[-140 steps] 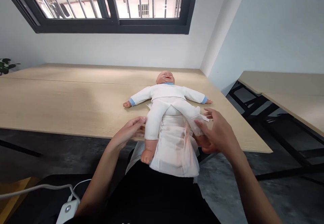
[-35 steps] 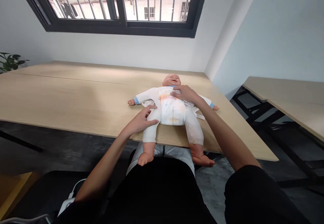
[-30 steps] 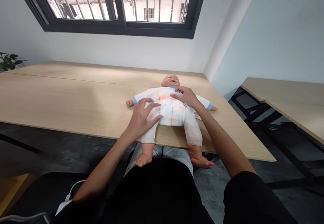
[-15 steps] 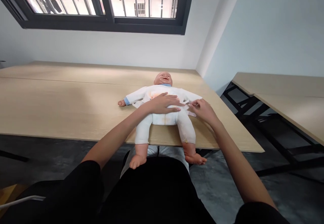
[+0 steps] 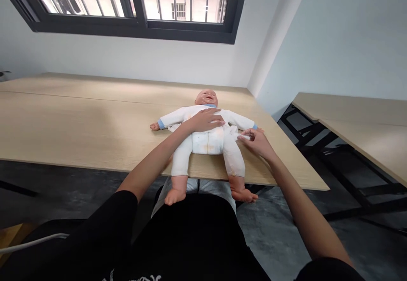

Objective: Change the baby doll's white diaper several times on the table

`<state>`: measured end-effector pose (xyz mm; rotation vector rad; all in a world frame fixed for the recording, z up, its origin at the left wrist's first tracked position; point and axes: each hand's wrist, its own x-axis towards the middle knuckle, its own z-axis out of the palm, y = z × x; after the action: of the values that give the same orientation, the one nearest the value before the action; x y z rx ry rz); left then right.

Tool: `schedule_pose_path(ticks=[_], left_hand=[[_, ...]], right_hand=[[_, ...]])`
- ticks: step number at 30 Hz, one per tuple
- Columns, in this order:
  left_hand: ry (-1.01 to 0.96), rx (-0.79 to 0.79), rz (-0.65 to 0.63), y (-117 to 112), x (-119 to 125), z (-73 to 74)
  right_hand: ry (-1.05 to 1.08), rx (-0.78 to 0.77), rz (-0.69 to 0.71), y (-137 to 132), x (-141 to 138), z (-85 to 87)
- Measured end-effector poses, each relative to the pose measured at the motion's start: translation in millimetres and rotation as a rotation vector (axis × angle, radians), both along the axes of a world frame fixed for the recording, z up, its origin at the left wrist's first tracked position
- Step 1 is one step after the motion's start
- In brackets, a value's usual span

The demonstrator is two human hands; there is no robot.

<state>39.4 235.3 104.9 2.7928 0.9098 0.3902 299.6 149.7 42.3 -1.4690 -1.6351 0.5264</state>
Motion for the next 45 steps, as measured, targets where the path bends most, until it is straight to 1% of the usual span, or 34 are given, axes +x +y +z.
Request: schedule_pose_path(ticks=[3,5,7,9,12,15,19,22,27,31,36,41,45], left_hand=[[0.011,-0.017,0.08,0,0,-0.6],[0.017,-0.027,0.111,-1,1,-0.7],[0.02,-0.029,0.128,-1,1,-1.1],[0.025,-0.027,0.138,-2,1,-2.0],[0.03,-0.026,0.151,-2,1,-3.9],[0.042,-0.023,0.145,-2,0,-5.3],[0.076,-0.038,0.142,-2,0,-6.0],[0.081,-0.049,0.135,-3,0,-5.9],[0.14,-0.025,0.155,-7,1,-5.6],[0.139,-0.001,0.154,-7,3,-7.1],[-0.037,-0.039,0.166,-2,2,-14.4],[-0.28,-0.085,0.165,10,1,-24.0],[-0.483,-0.169,0.138,15,2,-28.6]], right_hand=[[0.259,0.06,-0.009,5,-14,15.5],[0.343,0.094,-0.019,12,-30,28.4],[0.346,0.083,-0.022,20,-49,41.6],[0.286,0.067,-0.029,27,-67,52.6],[0.156,0.114,-0.067,31,-88,60.4],[0.084,0.168,-0.117,29,-97,58.0],[0.101,0.179,-0.144,23,-100,51.5],[0.113,0.183,-0.136,23,-101,49.9],[0.231,0.178,-0.115,27,-100,47.7],[0.203,0.191,-0.109,28,-100,45.5],[0.103,0.21,-0.089,21,-104,48.9],[-0.036,0.197,0.011,16,-111,51.4],[-0.108,0.212,0.069,19,-113,50.2]])
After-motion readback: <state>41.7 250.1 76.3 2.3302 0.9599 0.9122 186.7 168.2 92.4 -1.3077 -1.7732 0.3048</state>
